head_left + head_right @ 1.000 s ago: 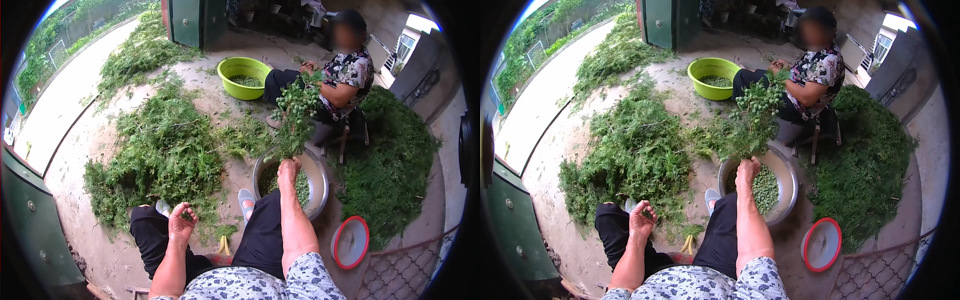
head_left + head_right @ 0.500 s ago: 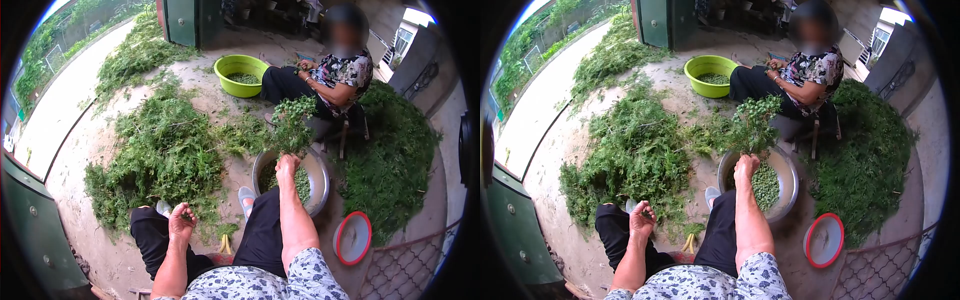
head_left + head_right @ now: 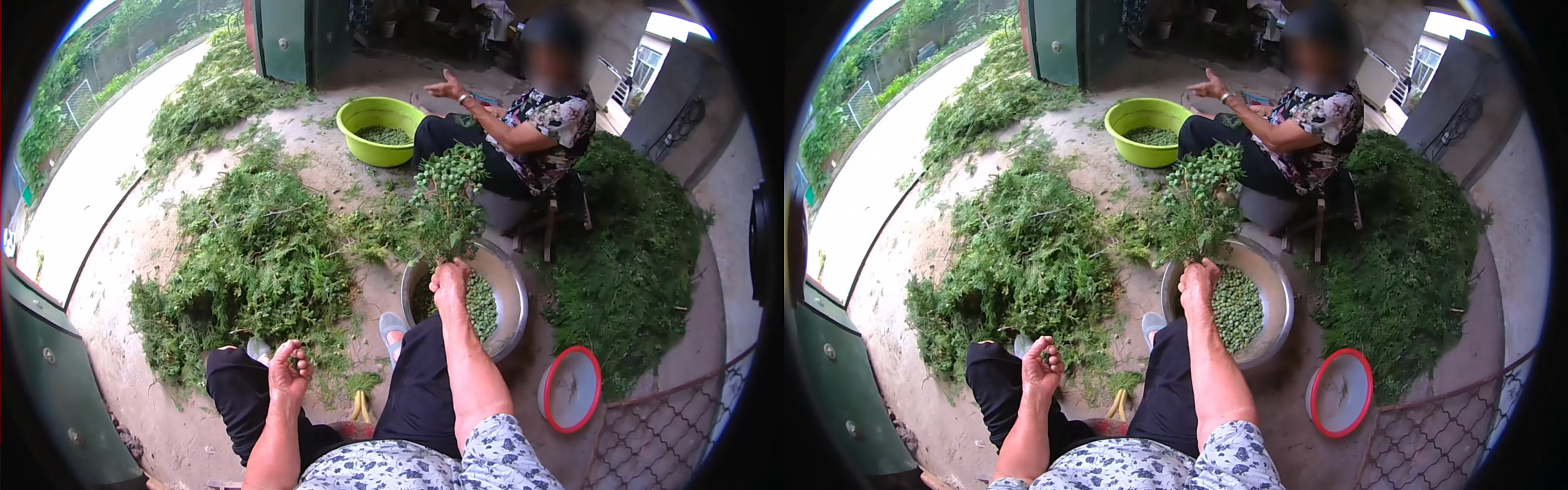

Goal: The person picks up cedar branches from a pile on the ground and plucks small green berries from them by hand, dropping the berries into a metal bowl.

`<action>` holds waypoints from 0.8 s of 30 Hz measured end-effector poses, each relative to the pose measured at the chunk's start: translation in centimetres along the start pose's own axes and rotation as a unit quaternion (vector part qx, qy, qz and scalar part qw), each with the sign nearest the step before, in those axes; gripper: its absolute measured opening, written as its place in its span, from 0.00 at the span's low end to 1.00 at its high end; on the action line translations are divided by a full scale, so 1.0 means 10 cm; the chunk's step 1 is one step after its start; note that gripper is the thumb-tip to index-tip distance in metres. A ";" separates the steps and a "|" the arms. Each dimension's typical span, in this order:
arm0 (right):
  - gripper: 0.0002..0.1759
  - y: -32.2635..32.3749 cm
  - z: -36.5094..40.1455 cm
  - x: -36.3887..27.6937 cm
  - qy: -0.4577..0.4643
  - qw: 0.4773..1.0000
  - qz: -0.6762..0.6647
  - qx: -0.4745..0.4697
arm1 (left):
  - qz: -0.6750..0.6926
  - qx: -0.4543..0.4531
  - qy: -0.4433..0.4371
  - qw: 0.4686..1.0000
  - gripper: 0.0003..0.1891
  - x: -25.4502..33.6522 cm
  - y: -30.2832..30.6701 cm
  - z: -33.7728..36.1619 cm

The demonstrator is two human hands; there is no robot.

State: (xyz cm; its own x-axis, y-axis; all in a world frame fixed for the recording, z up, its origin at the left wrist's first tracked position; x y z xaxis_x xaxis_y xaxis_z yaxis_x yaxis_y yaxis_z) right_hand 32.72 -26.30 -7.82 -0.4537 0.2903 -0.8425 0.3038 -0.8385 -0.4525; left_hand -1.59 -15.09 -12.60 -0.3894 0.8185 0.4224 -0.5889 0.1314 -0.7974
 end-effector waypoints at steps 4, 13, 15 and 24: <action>0.11 -0.08 0.01 -0.01 -0.036 0.998 0.009 -0.056 | 0.015 0.002 0.004 1.000 0.06 -0.01 0.02 0.00; 0.16 -0.26 -0.01 0.07 -0.060 0.964 -0.078 -0.245 | -0.005 0.018 -0.005 1.000 0.06 0.02 -0.01 0.02; 0.15 -0.29 0.00 0.05 -0.008 0.959 -0.057 -0.278 | -0.005 0.018 -0.004 1.000 0.06 0.02 0.00 0.02; 0.12 -0.25 -0.04 0.13 -0.058 0.969 -0.063 -0.233 | -0.002 0.017 0.002 1.000 0.05 0.00 0.01 0.01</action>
Point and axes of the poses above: each hand's wrist, its own z-axis away from the middle knuckle, its own y-axis out of the back of the hand, x = y × z, the point moved 5 cm from there along -z, towards the middle knuckle, and after that the axes turned 14 degrees about -x, right-handed, at the moved point
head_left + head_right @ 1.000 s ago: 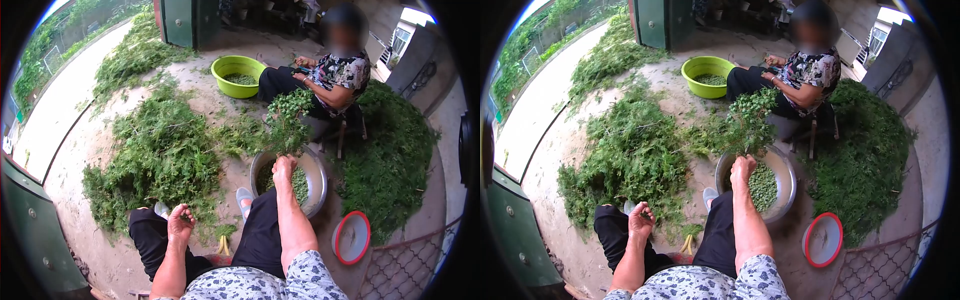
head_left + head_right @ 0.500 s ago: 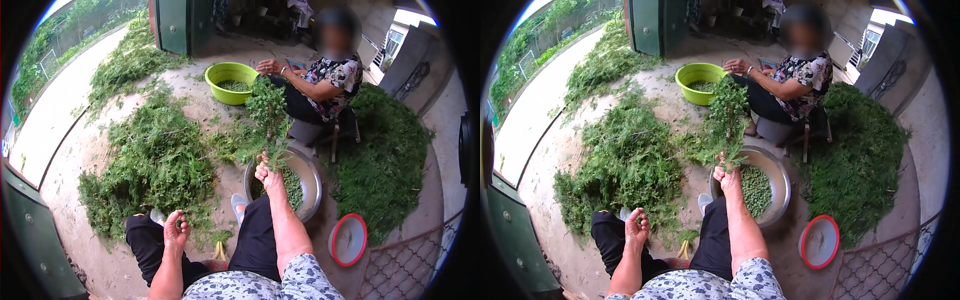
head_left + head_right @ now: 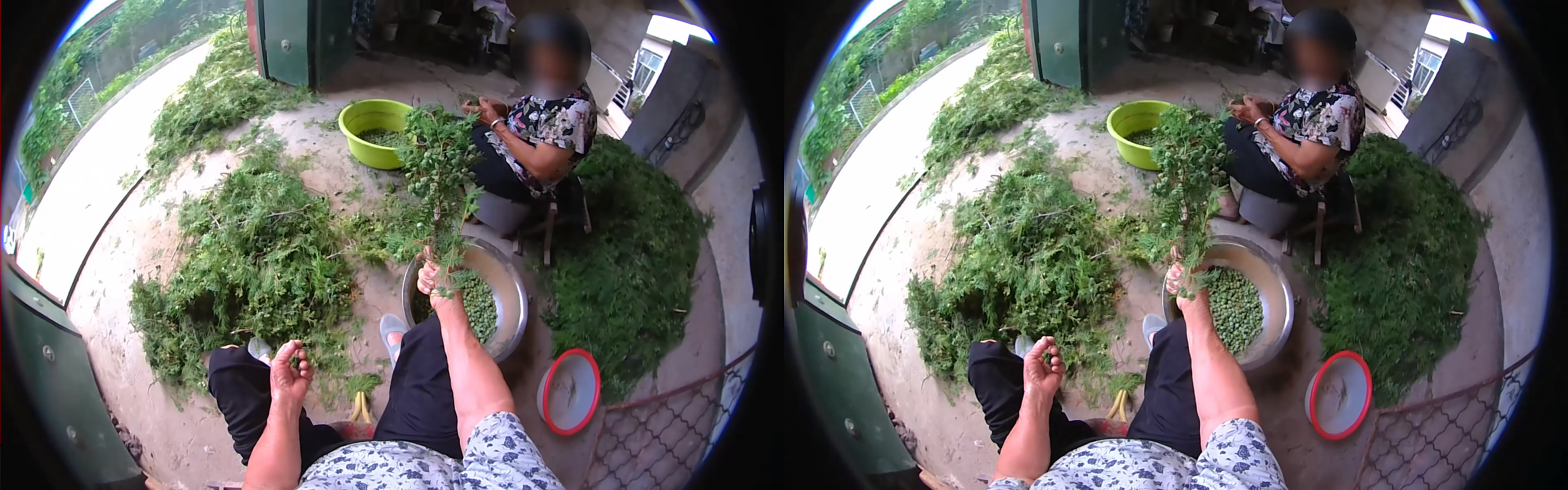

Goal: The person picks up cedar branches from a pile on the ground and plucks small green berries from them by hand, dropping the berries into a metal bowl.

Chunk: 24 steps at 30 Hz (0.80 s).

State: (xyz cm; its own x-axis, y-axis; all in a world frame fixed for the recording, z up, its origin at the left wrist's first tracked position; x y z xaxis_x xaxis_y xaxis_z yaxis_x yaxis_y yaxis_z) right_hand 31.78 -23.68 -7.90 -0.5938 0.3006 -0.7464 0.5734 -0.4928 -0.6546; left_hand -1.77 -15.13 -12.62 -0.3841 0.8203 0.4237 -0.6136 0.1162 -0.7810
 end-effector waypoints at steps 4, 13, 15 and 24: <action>0.17 -0.20 0.07 -0.05 0.003 1.000 -0.003 -0.031 | -0.015 0.012 -0.010 1.000 0.04 0.01 -0.01 0.01; 0.16 -0.24 0.02 -0.13 0.052 0.992 0.035 -0.111 | -0.014 0.005 -0.002 1.000 0.06 -0.02 0.02 0.03; 0.16 -0.33 -0.05 -0.16 0.044 0.992 0.028 -0.118 | -0.020 0.021 -0.013 0.999 0.07 0.01 -0.02 0.04; 0.21 -0.54 0.01 -0.19 0.044 0.980 0.020 -0.193 | -0.033 0.021 -0.005 0.999 0.06 -0.05 0.00 0.07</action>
Point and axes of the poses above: each hand's wrist, its own z-axis away from the middle knuckle, its own y-axis out of the back of the hand, x = y × z, the point moved 5 cm from there along -z, towards the middle knuckle, and after that the axes turned 14 degrees about -x, right-handed, at the moved point
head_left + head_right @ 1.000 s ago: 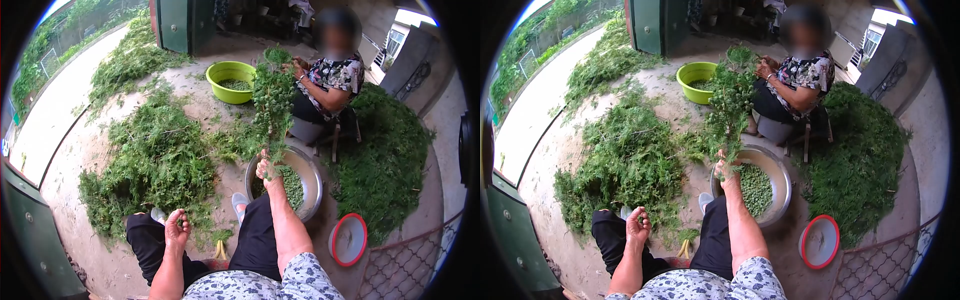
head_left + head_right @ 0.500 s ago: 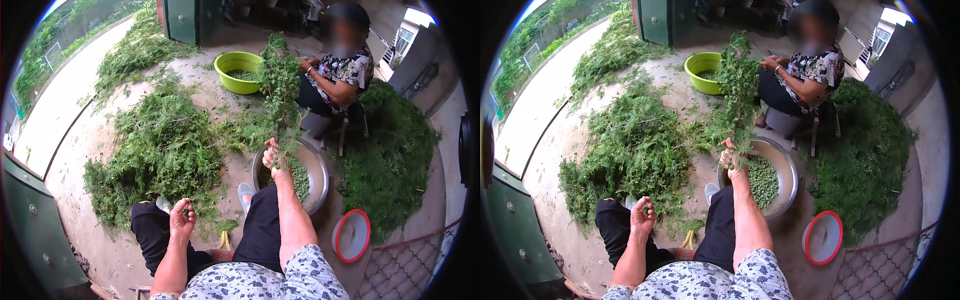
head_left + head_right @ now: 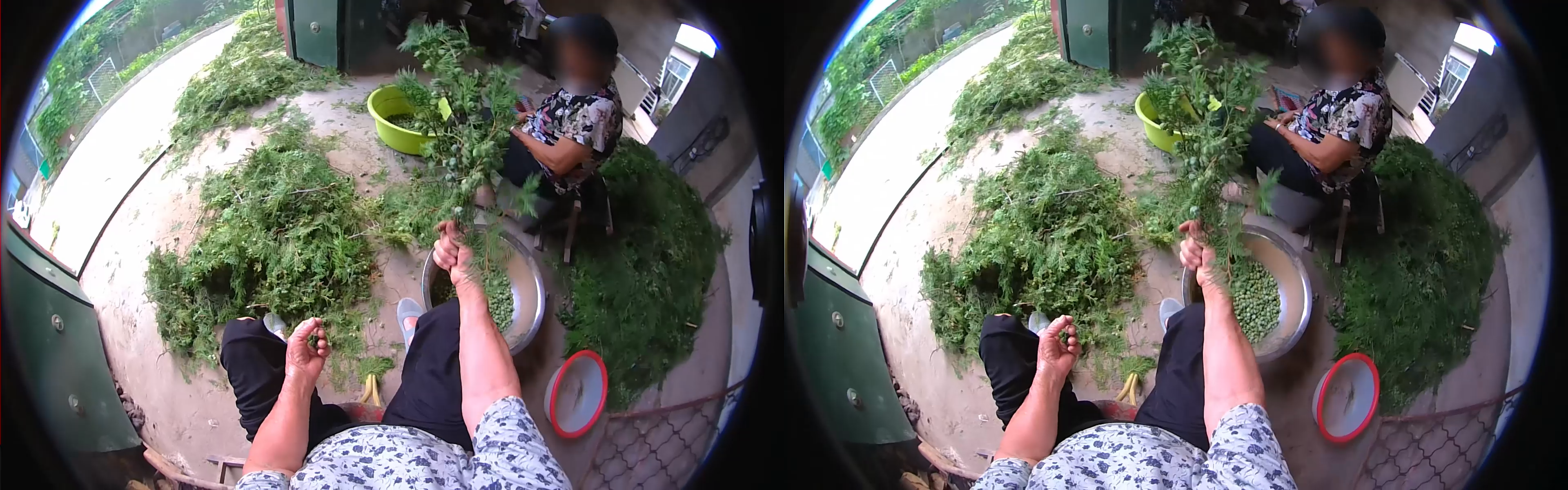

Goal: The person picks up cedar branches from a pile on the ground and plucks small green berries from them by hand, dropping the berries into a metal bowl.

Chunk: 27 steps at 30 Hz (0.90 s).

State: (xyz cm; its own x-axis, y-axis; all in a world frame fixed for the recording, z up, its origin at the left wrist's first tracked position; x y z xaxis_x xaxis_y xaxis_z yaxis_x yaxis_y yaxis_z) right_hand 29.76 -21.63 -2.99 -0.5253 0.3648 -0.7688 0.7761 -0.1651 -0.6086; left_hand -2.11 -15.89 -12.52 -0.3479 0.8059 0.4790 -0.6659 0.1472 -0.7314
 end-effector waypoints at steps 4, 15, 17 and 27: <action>0.22 -0.09 -0.02 0.10 -0.009 0.997 -0.060 -0.039 | -0.004 -0.002 -0.004 1.000 0.07 0.03 0.02 -0.02; 0.21 -0.31 0.14 0.18 -0.074 0.990 -0.098 -0.075 | 0.017 -0.034 -0.002 0.999 0.05 0.01 0.03 -0.02; 0.20 -0.38 0.20 0.23 -0.086 0.984 -0.118 -0.097 | 0.020 -0.069 -0.005 0.997 0.05 0.02 0.03 -0.01; 0.19 -0.71 0.38 0.36 -0.120 0.965 -0.197 -0.128 | 0.044 -0.063 0.006 0.997 0.06 0.05 -0.12 0.06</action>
Point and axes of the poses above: each hand's wrist, its own z-axis away from the middle knuckle, its own y-axis out of the back of the hand, x = y × z, the point moved 5 cm from there along -z, towards the middle knuckle, and after that the axes turned 14 degrees about -x, right-handed, at the moved point
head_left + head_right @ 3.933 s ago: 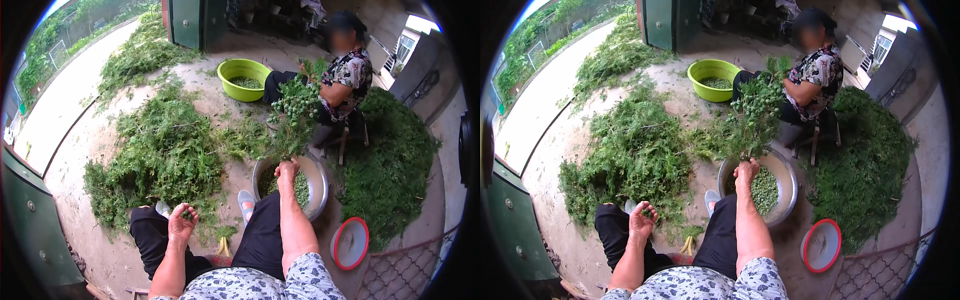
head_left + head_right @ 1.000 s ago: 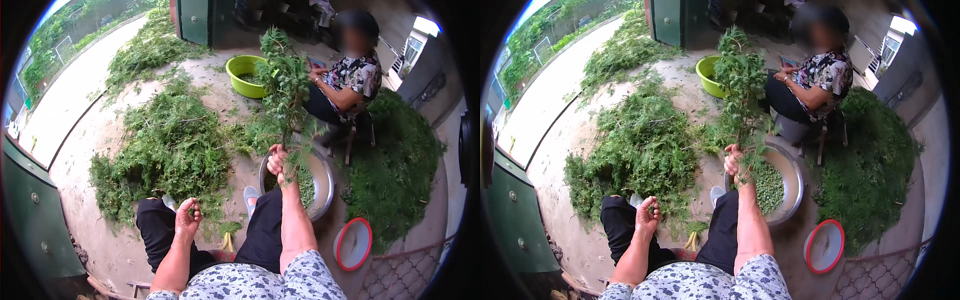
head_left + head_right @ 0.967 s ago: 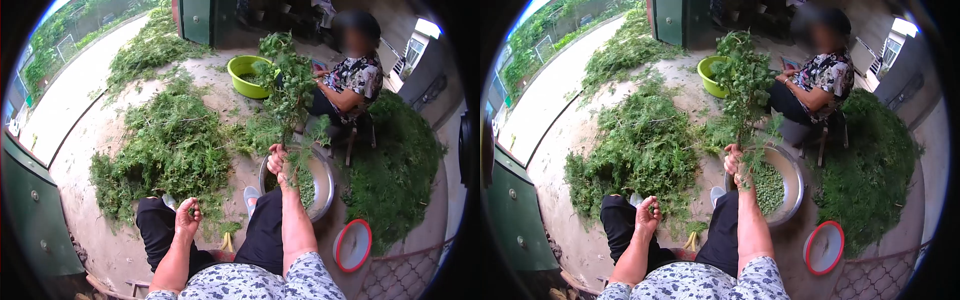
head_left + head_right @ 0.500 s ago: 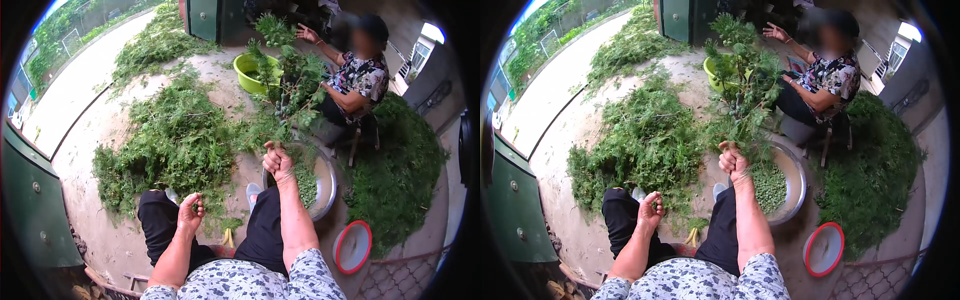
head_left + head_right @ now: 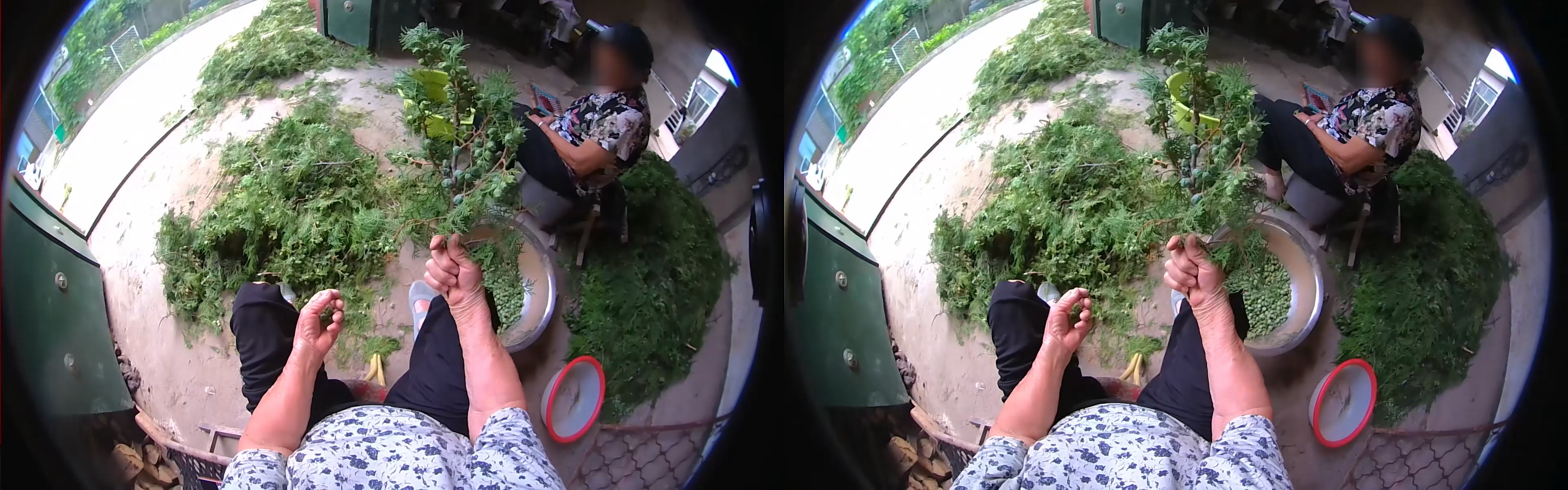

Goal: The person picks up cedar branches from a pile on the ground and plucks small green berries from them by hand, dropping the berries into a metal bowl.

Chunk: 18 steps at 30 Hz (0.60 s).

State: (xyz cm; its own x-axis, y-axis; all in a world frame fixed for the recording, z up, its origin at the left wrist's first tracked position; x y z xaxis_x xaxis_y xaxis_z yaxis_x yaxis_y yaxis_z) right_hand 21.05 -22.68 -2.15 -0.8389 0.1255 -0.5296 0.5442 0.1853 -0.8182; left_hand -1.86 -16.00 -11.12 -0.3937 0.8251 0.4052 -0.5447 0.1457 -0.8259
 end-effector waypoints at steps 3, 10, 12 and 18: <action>0.20 -0.05 0.00 0.10 -0.009 0.998 -0.054 -0.016 | -0.030 -0.051 0.015 0.998 0.07 -0.04 0.01 0.00; 0.17 0.02 0.00 0.09 0.008 0.996 -0.086 -0.036 | -0.141 -0.027 0.014 0.990 0.08 0.02 -0.22 -0.06; 0.16 0.02 0.01 0.10 0.008 0.995 -0.092 -0.032 | -0.149 -0.043 -0.004 0.988 0.07 0.06 -0.30 -0.12; 0.15 0.03 0.01 0.15 -0.010 0.994 -0.110 -0.020 | -0.189 -0.046 -0.005 0.981 0.06 0.21 -0.64 -0.34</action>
State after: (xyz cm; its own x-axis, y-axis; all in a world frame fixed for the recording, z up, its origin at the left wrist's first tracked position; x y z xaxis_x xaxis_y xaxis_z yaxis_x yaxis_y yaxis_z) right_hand 19.93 -22.52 -3.20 -0.9375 0.0574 -0.3433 0.3466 0.2454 -0.9053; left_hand 3.29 -13.33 -6.35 -0.1840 0.6972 0.6929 -0.5835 0.4897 -0.6478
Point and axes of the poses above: each hand's wrist, its own z-axis away from the middle knuckle, its own y-axis out of the back of the hand, x = y × z, the point moved 5 cm from there along -z, towards the middle knuckle, and after that the axes turned 14 degrees about -x, right-handed, at the moved point
